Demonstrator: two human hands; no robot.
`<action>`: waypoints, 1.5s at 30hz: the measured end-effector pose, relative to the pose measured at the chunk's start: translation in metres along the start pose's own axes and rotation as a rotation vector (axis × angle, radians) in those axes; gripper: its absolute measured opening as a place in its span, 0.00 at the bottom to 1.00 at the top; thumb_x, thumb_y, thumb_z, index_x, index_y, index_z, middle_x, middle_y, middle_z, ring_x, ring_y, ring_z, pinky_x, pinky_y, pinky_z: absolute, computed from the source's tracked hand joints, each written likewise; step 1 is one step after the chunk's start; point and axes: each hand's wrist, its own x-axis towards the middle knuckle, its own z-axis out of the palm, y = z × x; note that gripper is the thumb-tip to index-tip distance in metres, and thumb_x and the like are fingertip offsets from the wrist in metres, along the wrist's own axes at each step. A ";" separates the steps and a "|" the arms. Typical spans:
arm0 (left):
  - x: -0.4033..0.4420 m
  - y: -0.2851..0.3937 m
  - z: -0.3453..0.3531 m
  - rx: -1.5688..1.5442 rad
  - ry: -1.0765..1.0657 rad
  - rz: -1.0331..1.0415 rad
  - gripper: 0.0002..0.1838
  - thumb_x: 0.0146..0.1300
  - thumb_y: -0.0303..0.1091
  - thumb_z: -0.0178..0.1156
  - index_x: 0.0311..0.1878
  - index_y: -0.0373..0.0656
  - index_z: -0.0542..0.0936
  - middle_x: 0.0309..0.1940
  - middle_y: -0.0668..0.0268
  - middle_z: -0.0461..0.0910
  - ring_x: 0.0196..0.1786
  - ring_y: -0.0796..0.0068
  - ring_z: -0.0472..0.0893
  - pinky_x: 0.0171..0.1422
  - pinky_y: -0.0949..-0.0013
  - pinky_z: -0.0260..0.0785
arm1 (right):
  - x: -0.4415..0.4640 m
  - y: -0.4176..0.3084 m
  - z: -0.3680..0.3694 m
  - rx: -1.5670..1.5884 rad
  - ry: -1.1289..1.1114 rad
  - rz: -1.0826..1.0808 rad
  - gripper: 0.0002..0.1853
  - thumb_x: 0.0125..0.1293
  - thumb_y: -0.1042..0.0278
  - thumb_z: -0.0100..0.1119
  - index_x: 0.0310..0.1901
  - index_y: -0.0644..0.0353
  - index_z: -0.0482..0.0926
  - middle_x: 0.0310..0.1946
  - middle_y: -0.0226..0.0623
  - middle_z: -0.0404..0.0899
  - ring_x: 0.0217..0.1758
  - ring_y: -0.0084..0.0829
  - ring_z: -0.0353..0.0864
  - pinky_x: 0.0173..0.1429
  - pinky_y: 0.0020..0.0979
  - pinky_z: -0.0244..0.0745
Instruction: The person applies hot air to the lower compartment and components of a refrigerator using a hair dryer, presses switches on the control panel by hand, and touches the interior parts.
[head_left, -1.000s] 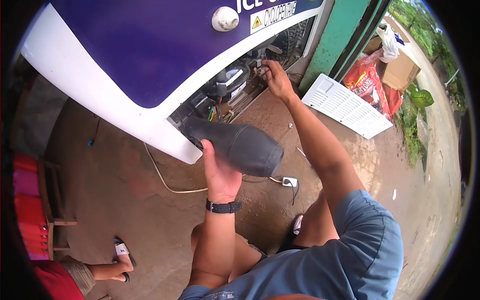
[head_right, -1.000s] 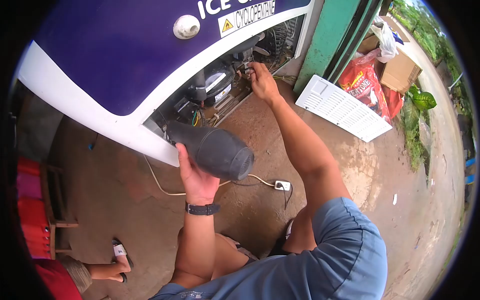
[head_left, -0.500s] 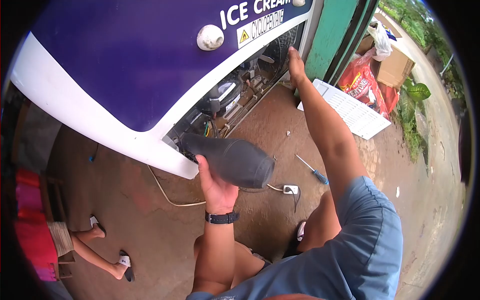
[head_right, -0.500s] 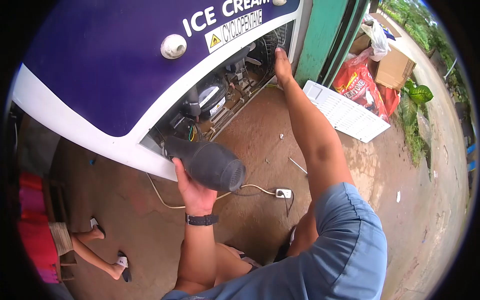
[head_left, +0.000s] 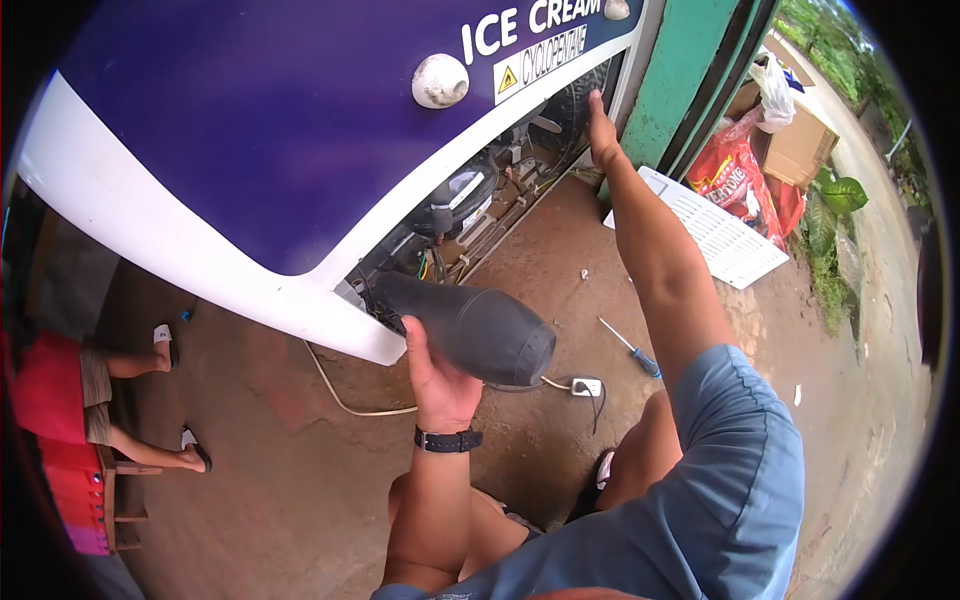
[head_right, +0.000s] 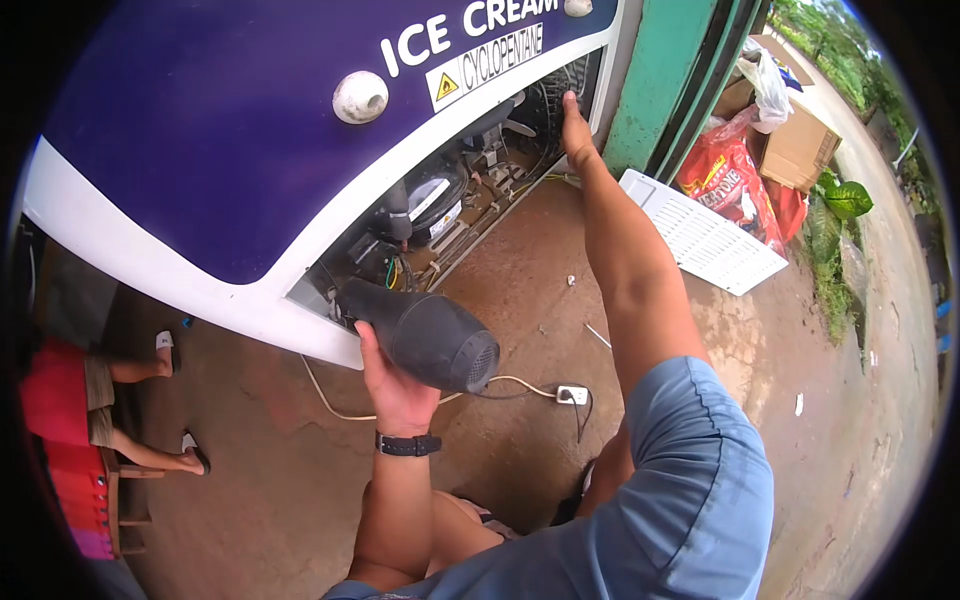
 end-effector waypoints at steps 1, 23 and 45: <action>0.001 -0.001 0.000 -0.003 0.000 -0.002 0.33 0.75 0.60 0.54 0.70 0.44 0.71 0.64 0.60 0.78 0.66 0.60 0.77 0.73 0.53 0.68 | -0.002 -0.001 0.000 -0.003 0.002 0.000 0.51 0.72 0.24 0.42 0.80 0.61 0.53 0.83 0.39 0.50 0.85 0.38 0.49 0.84 0.38 0.43; 0.007 -0.005 -0.002 -0.048 0.012 -0.007 0.34 0.74 0.60 0.56 0.70 0.43 0.71 0.65 0.59 0.78 0.67 0.59 0.77 0.73 0.51 0.68 | -0.014 -0.006 0.005 -0.096 0.029 -0.095 0.49 0.72 0.25 0.43 0.80 0.60 0.56 0.82 0.43 0.53 0.84 0.40 0.50 0.84 0.36 0.42; 0.007 0.002 -0.004 -0.002 0.028 0.011 0.35 0.74 0.61 0.54 0.71 0.43 0.70 0.66 0.59 0.76 0.68 0.59 0.76 0.74 0.51 0.68 | -0.198 -0.009 0.074 -0.442 0.060 -0.491 0.15 0.70 0.62 0.67 0.44 0.63 0.73 0.35 0.40 0.78 0.34 0.32 0.77 0.41 0.33 0.75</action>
